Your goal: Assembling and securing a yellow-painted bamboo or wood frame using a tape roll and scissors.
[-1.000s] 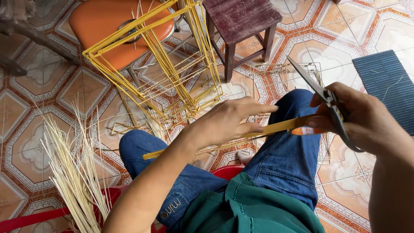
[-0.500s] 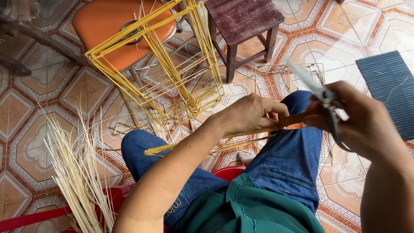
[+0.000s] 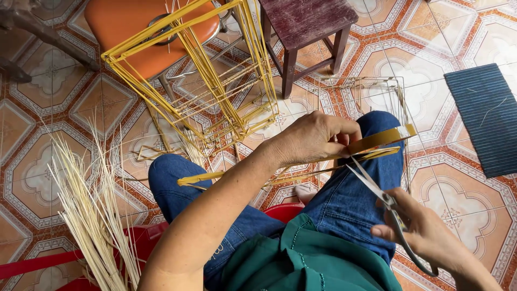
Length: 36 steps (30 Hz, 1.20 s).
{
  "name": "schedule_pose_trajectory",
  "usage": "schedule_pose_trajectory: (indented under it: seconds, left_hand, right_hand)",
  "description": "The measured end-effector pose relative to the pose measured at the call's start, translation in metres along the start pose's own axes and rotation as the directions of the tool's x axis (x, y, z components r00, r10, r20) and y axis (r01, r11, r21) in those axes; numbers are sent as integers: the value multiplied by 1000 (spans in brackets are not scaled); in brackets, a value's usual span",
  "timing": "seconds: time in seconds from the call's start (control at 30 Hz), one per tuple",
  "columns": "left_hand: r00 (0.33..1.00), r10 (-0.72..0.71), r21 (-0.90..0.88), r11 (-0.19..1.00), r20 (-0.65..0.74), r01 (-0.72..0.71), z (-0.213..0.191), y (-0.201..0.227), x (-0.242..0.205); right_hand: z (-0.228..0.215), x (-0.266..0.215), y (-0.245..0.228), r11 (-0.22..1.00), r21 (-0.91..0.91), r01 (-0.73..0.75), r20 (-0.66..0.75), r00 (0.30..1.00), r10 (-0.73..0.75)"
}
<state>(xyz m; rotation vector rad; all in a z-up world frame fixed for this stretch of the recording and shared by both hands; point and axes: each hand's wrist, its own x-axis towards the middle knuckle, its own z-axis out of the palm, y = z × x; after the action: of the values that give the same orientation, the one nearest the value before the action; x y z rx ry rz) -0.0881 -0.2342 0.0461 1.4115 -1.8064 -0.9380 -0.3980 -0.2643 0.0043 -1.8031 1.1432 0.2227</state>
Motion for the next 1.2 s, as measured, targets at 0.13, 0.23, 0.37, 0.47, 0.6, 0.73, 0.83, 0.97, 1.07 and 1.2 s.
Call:
schedule_pose_trajectory:
  seconds: [0.13,0.23,0.37,0.47,0.6,0.73,0.83,0.97,1.07,1.2]
  left_hand:
    - [998,70,14,997,-10,-70,2,-3,1]
    - [999,39,72,997,-9,-38,-2,-2,0]
    - [978,181,175,971,-101,-162,1,-9,-2]
    - [970,198,164,971,-145,-174,5,-15,-2]
    - [971,212,174,966,-114,-191,7,-13,-1]
    - [975,196,118,976,-101,-184,7,-15,-2]
    - [988,126,69,990,-91,-120,2,-4,-1]
    - [980,116,-12,993,-162,-120,3,-8,0]
    - [919,207,-337,884,-336,-323,-6,-17,-1]
    - [766,112,-454,748,-632,-484,-37,-9,-17]
  right_hand:
    - [-8,3,-33,965,-239,-111,-62,993,99]
    - [-8,15,-26,917,-359,-176,-36,984,175]
    - [-13,14,-44,951,-290,-111,-44,994,102]
    - [-16,15,-56,947,-309,-85,28,995,98]
    - [-11,23,-70,960,-280,27,41,999,-17]
    - [0,53,-38,853,6,521,-14,853,-521]
    - [1,42,-60,998,-61,1,12,1000,0]
    - [-10,47,-32,973,113,201,-68,979,-194]
    - [-16,38,-41,986,-165,-35,-143,990,11]
    - [12,29,-60,864,63,499,-533,749,-393]
